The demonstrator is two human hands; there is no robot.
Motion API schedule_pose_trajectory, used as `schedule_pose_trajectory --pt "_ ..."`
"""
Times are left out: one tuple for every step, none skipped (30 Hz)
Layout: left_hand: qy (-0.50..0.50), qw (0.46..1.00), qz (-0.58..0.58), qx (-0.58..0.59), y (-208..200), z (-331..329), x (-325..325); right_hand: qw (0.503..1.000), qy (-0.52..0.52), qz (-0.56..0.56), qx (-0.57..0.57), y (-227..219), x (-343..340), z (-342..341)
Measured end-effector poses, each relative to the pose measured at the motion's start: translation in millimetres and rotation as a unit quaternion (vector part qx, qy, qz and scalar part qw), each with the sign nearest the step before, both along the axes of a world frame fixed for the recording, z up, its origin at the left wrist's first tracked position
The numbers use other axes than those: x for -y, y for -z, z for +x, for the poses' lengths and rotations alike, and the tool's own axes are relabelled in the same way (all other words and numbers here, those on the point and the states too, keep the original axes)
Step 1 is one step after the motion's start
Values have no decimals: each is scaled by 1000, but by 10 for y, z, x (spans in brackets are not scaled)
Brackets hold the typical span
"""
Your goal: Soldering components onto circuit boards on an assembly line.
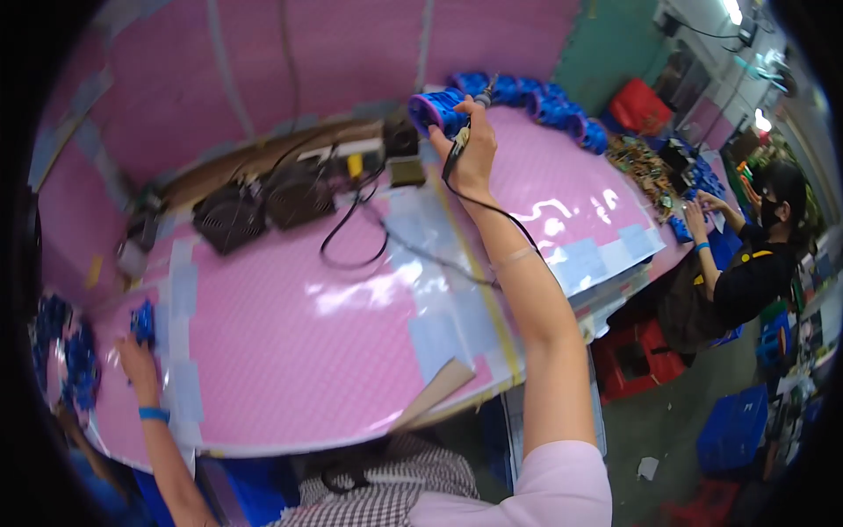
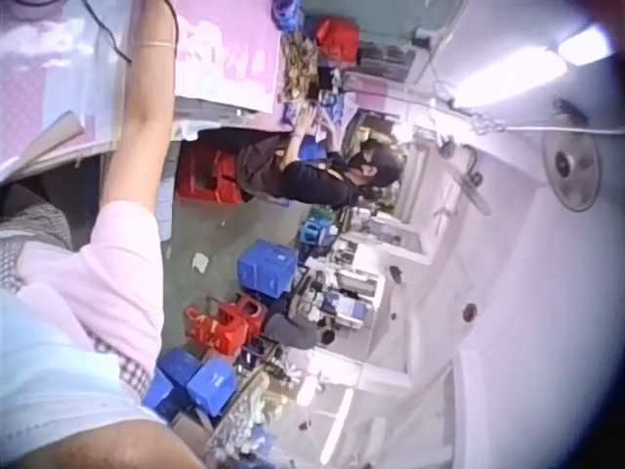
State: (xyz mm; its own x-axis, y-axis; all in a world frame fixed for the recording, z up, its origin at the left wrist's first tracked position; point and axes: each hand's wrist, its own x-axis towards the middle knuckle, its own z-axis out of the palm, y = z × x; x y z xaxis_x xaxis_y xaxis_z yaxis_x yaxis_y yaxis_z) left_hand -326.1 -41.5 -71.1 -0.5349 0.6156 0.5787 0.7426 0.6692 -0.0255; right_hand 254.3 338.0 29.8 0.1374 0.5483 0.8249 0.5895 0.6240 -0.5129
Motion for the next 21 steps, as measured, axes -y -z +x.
schedule_pose_trajectory --pt "5 1000 29 2 -203 165 10 995 -91 -35 -25 -40 396 -179" --pt "5 998 55 6 -380 444 4 964 -220 -126 -85 -63 868 -333" --pt "45 991 122 38 -450 581 93 962 -241 -107 -72 -18 1254 -498" --pt "155 962 192 121 -578 932 55 952 -262 -122 -96 23 1640 -546" --pt "242 880 289 288 -715 1424 10 938 -289 -162 -104 93 1992 -556" --pt "281 846 201 406 -793 1666 101 928 -307 -186 -104 227 2268 -590" --pt "286 737 221 570 -763 1970 147 917 -326 -206 -101 331 2493 -619" --pt "360 591 235 683 -729 2213 193 910 -336 -221 -98 419 2707 -697" --pt "393 510 231 730 -627 2372 190 905 -342 -234 -93 531 2881 -765" --pt "395 454 245 760 -565 2499 177 924 -311 -224 -21 636 2971 -785" --pt "376 522 243 726 -533 2632 180 937 -296 -175 59 670 3012 -836" --pt "374 655 145 641 -500 2673 142 942 -288 -152 83 656 3049 -856" --pt "398 739 125 528 -514 2750 132 946 -278 -128 107 615 3070 -862" --pt "417 808 100 403 -535 2817 105 945 -279 -130 106 568 3068 -859" --pt "416 809 99 404 -514 2867 84 940 -285 -130 135 520 3065 -854" --pt "395 826 91 392 -471 2911 51 934 -290 -129 163 468 3044 -855" --pt "378 840 80 380 -419 2943 16 935 -285 -131 162 415 3021 -838" --pt "370 853 69 361 -382 2947 -10 936 -268 -178 140 367 2974 -832" --pt "373 852 66 361 -390 2952 6 935 -250 -224 117 309 2905 -845" --pt "356 851 25 385 -451 2971 10 938 -255 -230 42 228 2777 -894" --pt "337 849 -15 407 -489 2976 7 950 -219 -214 53 184 2640 -893"
